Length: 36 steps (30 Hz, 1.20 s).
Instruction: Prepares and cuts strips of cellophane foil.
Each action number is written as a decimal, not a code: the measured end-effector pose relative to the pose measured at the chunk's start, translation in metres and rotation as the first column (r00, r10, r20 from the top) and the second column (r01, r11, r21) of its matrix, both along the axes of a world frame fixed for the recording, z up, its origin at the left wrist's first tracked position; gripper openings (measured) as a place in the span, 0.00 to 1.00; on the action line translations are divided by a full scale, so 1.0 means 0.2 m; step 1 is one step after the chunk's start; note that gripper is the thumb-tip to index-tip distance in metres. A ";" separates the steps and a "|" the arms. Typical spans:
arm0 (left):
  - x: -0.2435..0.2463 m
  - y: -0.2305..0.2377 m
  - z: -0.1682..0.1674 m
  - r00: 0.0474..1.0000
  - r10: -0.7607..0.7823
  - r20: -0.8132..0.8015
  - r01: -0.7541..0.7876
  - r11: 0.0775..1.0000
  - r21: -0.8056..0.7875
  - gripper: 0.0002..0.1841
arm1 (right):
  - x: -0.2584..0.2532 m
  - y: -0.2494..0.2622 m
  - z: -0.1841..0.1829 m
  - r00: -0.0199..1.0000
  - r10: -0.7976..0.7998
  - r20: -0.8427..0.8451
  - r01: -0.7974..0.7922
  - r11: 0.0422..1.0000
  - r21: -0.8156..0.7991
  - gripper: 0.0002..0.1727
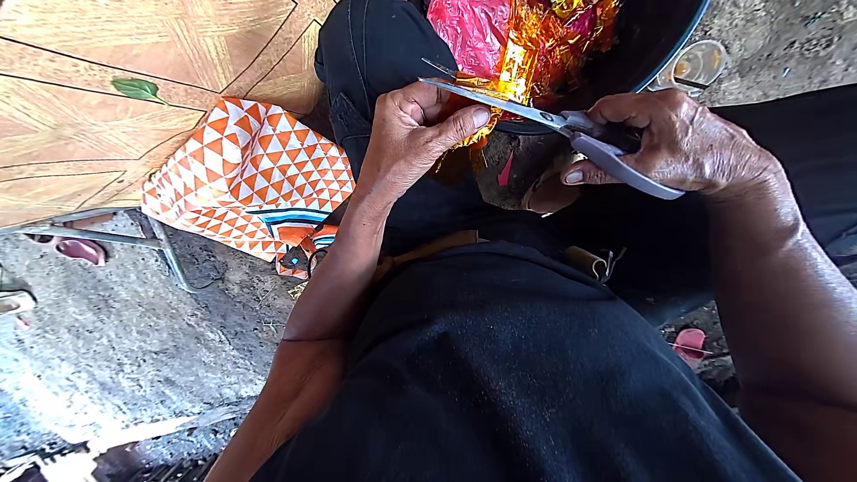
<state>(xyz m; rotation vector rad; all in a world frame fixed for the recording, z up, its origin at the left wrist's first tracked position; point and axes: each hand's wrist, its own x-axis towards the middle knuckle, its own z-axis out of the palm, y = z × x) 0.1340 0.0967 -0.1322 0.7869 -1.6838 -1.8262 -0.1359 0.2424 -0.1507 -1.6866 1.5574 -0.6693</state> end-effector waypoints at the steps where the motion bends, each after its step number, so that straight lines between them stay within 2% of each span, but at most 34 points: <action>1: 0.00 0.00 0.00 1.000 0.000 0.000 0.000 1.000 -0.006 0.07 | 0.00 0.00 0.00 1.000 -0.003 -0.006 0.002 1.000 -0.010 0.30; 13: 0.02 0.00 0.00 0.998 -0.042 0.045 0.042 0.999 -0.002 0.08 | -0.03 0.01 -0.01 0.999 -0.024 -0.041 0.022 0.999 -0.037 0.29; 18: 0.02 0.00 0.01 0.999 -0.044 0.031 0.044 0.999 0.007 0.07 | -0.03 0.01 -0.01 1.000 -0.011 0.017 0.012 1.000 -0.020 0.29; 24: 0.02 0.00 0.00 1.000 -0.024 0.016 0.024 1.000 0.006 0.09 | -0.04 0.01 0.00 0.997 0.069 0.023 -0.072 0.991 0.113 0.41; 36: 0.02 0.00 0.00 1.000 0.014 -0.018 -0.013 0.999 0.033 0.10 | -0.05 0.03 0.04 0.999 0.029 0.041 -0.037 0.977 0.208 0.43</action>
